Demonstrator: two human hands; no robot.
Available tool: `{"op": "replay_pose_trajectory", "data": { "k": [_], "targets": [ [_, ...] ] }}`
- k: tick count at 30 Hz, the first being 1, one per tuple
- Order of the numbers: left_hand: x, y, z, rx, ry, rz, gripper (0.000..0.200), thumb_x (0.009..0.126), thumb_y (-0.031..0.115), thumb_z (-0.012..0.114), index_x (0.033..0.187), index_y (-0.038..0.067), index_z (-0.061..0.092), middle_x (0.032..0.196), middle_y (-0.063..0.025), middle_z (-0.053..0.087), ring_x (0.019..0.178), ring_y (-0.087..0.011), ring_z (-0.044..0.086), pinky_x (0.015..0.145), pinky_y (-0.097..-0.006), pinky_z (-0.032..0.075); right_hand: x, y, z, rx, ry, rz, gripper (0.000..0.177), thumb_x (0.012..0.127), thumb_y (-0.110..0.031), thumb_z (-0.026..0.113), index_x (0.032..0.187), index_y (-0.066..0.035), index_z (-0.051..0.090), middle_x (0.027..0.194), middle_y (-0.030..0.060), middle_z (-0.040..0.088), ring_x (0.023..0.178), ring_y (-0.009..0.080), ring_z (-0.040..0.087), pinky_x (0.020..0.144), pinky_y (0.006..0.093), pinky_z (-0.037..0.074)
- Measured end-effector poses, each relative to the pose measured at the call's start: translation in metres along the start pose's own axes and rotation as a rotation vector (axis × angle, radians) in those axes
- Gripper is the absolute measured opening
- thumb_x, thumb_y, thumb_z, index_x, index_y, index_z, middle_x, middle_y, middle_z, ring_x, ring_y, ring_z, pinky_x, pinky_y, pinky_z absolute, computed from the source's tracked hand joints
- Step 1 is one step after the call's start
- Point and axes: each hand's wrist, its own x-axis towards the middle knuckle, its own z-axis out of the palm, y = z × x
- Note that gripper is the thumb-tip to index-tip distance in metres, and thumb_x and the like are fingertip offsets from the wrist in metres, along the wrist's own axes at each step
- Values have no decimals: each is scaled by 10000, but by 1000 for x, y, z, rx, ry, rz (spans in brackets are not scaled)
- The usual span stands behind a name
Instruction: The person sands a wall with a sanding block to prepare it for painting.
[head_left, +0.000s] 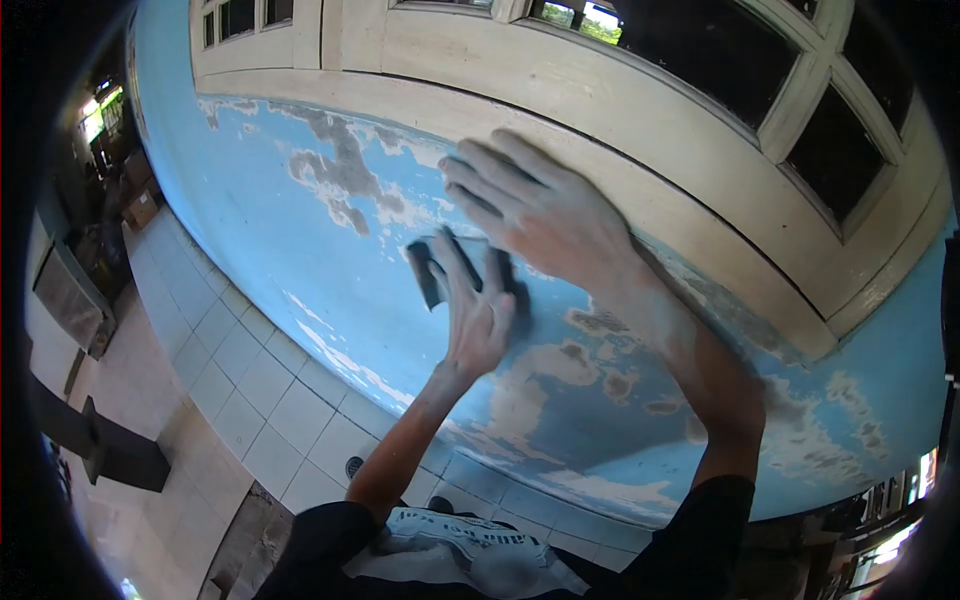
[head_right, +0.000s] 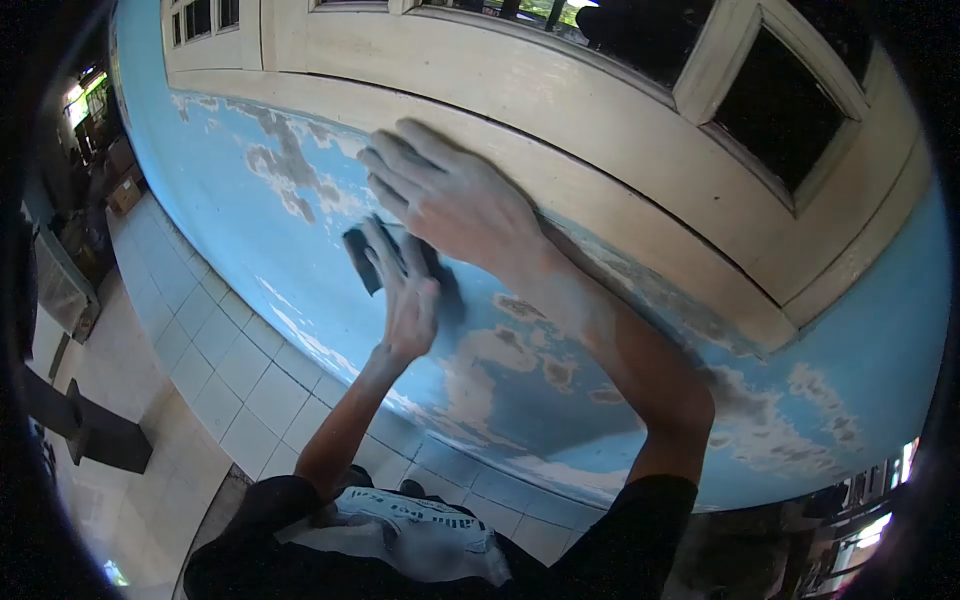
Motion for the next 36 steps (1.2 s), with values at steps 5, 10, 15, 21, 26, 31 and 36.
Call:
{"op": "replay_pose_trajectory", "data": {
  "k": [5, 10, 15, 21, 26, 31, 36],
  "targets": [
    [-55, -11, 26, 161, -143, 79, 566, 969, 460, 224, 1474, 219, 146, 1408, -415, -117, 1321, -574, -57, 1017, -668, 7, -18, 18, -12, 76, -50, 106, 424, 869, -274, 518, 1290, -224, 492, 1361, -31, 449, 1296, 148, 347, 1142, 351, 185],
    [-21, -16, 8, 135, -66, 79, 632, 961, 494, 107, 1474, 128, 163, 1416, -403, -124, 1330, -560, -25, 1029, -656, 18, -47, 22, -21, 125, -114, 130, 449, 889, -324, 486, 1330, -251, 451, 1396, -57, 410, 1330, 139, 300, 1160, 356, 144],
    [-61, -21, 26, 258, -379, 197, 544, 944, 360, 199, 1404, 126, 372, 1432, -357, 144, 1336, -522, 98, 1061, -606, 35, -61, 15, -22, 131, -136, 144, 487, 887, -389, 482, 1353, -266, 417, 1424, -84, 372, 1348, 126, 269, 1171, 363, 113],
    [-20, -29, 5, -130, 153, -26, 498, 970, 287, 298, 1349, -32, 351, 1252, -263, 390, 1263, -429, 275, 1057, -498, 162, -74, 17, -27, -20, -130, 169, 549, 826, -458, 560, 1330, -267, 453, 1406, -69, 398, 1325, 124, 314, 1162, 363, 186],
    [-48, -8, 24, 241, 165, 109, 625, 861, 98, 547, 1402, -35, 262, 1336, -239, 227, 1331, -432, 159, 1069, -508, 159, -77, 12, -27, -3, -71, 250, 515, 833, -428, 561, 1312, -257, 479, 1403, -65, 408, 1325, 129, 321, 1154, 375, 212],
    [0, -7, 13, 244, 158, 62, 783, 847, 239, 547, 1437, -47, 119, 1462, -302, 57, 1373, -456, 47, 1097, -525, 71, -81, 5, -26, 25, -95, 241, 468, 881, -426, 470, 1311, -245, 473, 1398, -65, 412, 1350, 135, 275, 1171, 380, 132],
    [-31, 13, 46, 302, 39, 154, 882, 812, 317, 497, 1411, -113, 14, 1456, -366, -13, 1371, -482, -9, 1104, -516, 20, -82, 4, -23, 12, -105, 211, 493, 872, -448, 468, 1321, -243, 462, 1405, -61, 403, 1357, 145, 262, 1171, 384, 130]
  ]
}}
